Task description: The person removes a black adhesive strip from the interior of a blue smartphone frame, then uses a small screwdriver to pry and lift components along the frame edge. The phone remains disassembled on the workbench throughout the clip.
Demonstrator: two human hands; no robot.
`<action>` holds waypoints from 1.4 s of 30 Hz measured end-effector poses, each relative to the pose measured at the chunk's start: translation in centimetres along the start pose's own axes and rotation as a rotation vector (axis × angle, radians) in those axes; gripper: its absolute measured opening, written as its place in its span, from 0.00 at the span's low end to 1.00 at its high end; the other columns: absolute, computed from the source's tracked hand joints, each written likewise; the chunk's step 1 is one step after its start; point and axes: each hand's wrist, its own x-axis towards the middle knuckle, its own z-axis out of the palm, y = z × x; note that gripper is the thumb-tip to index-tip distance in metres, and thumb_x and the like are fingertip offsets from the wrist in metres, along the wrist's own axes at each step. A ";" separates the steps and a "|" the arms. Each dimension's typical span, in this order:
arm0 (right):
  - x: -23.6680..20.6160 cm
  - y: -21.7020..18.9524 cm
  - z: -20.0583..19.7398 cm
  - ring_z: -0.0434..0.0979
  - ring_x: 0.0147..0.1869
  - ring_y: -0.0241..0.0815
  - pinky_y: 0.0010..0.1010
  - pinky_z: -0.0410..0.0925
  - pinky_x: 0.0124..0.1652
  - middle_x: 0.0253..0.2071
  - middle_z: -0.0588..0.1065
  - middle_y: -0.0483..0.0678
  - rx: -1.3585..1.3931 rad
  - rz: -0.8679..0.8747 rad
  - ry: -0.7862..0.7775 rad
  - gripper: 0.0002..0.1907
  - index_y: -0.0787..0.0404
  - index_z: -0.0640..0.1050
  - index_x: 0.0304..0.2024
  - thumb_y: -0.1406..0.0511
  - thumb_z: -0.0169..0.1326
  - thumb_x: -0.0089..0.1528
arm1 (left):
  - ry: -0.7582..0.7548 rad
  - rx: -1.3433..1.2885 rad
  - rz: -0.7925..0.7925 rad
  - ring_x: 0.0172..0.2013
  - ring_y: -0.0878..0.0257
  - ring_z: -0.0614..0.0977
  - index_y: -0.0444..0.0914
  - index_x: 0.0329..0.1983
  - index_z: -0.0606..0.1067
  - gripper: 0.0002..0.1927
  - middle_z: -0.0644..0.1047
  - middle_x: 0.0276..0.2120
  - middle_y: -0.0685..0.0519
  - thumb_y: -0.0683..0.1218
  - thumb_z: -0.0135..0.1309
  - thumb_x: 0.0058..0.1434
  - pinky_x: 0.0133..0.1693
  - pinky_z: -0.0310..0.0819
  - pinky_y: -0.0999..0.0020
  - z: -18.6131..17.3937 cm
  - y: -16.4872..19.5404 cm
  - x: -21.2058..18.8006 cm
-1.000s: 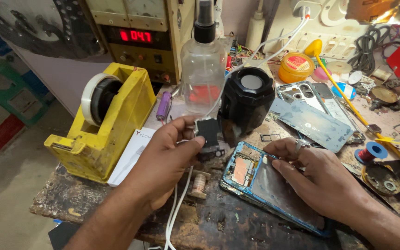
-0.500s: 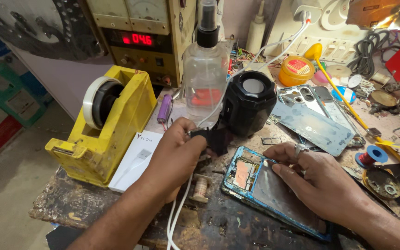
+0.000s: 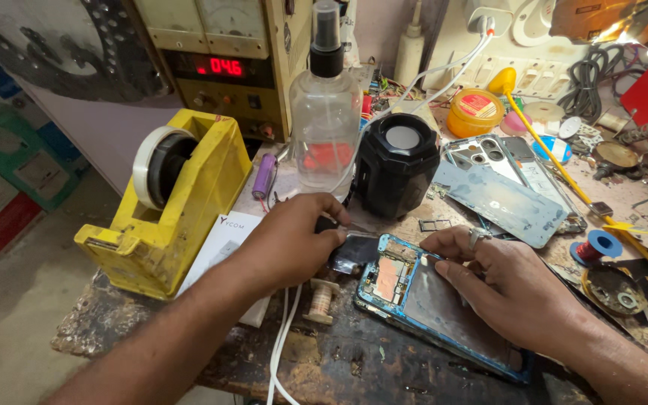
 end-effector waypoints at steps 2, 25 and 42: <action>-0.1 -0.2 -0.1 0.77 0.32 0.34 0.31 0.73 0.36 0.32 0.81 0.43 0.040 0.013 0.019 0.16 0.54 0.80 0.54 0.60 0.54 0.63 | -0.052 -0.021 -0.014 0.26 0.61 0.81 0.40 0.46 0.78 0.12 0.82 0.32 0.50 0.45 0.58 0.58 0.29 0.75 0.63 -0.1 0.1 0.5; -0.2 -0.2 0.1 0.76 0.32 0.32 0.29 0.73 0.35 0.33 0.81 0.43 0.065 0.011 0.028 0.16 0.55 0.81 0.53 0.61 0.54 0.64 | -0.373 -0.412 -0.002 0.43 0.65 0.77 0.38 0.58 0.72 0.25 0.78 0.44 0.49 0.47 0.56 0.56 0.43 0.71 0.71 2.7 -0.3 2.4; -0.2 -0.3 0.3 0.76 0.28 0.35 0.32 0.73 0.34 0.30 0.80 0.45 0.037 -0.011 0.049 0.17 0.53 0.79 0.54 0.60 0.54 0.63 | -0.340 -0.524 0.020 0.39 0.67 0.79 0.40 0.57 0.72 0.21 0.79 0.40 0.54 0.43 0.57 0.60 0.40 0.75 0.71 3.2 -0.6 2.0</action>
